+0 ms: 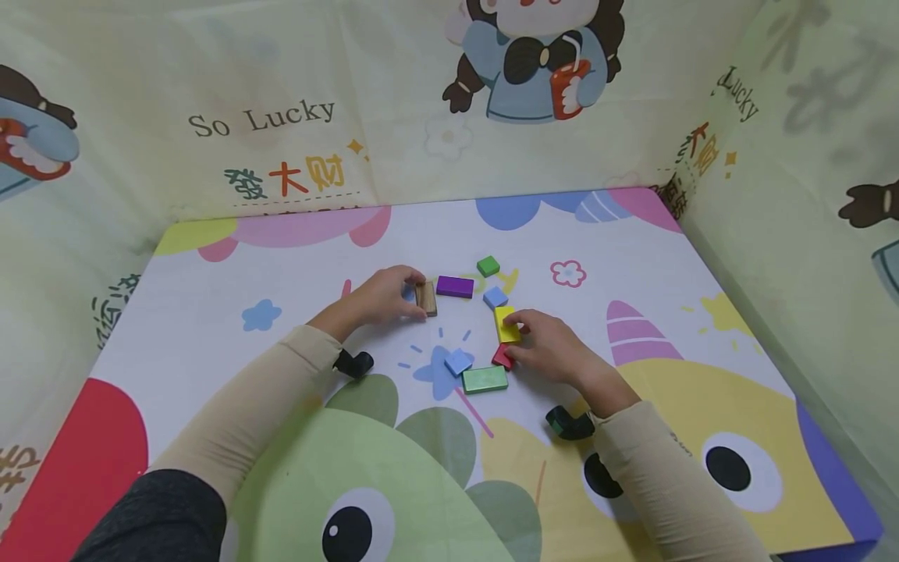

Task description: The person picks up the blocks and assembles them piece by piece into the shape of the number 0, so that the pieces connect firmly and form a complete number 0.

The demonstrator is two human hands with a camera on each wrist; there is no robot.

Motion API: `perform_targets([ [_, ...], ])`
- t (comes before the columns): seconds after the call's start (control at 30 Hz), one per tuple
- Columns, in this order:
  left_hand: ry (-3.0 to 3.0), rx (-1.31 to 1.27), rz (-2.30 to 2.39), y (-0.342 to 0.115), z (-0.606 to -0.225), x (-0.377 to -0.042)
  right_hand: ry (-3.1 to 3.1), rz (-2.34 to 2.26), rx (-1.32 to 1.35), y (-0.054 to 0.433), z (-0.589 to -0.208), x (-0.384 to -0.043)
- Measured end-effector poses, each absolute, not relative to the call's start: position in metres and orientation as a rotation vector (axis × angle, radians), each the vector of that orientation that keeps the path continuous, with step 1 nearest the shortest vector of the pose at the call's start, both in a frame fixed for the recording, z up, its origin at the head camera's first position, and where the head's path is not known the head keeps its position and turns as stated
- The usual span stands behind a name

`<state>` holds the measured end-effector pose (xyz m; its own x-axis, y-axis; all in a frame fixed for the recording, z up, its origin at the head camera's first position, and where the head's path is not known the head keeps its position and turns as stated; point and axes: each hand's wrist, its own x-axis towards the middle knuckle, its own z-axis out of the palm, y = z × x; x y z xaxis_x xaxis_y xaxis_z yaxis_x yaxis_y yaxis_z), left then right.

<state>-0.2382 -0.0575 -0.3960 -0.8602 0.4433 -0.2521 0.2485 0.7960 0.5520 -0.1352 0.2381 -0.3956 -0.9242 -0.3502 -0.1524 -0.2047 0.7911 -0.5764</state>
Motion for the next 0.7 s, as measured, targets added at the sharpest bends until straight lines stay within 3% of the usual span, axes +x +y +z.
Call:
perform_targets([
  [0.7, 2.599, 0.625, 0.75, -0.052, -0.4, -0.221, 2.747, -0.822, -0.454, 0.239, -0.397, -0.135],
])
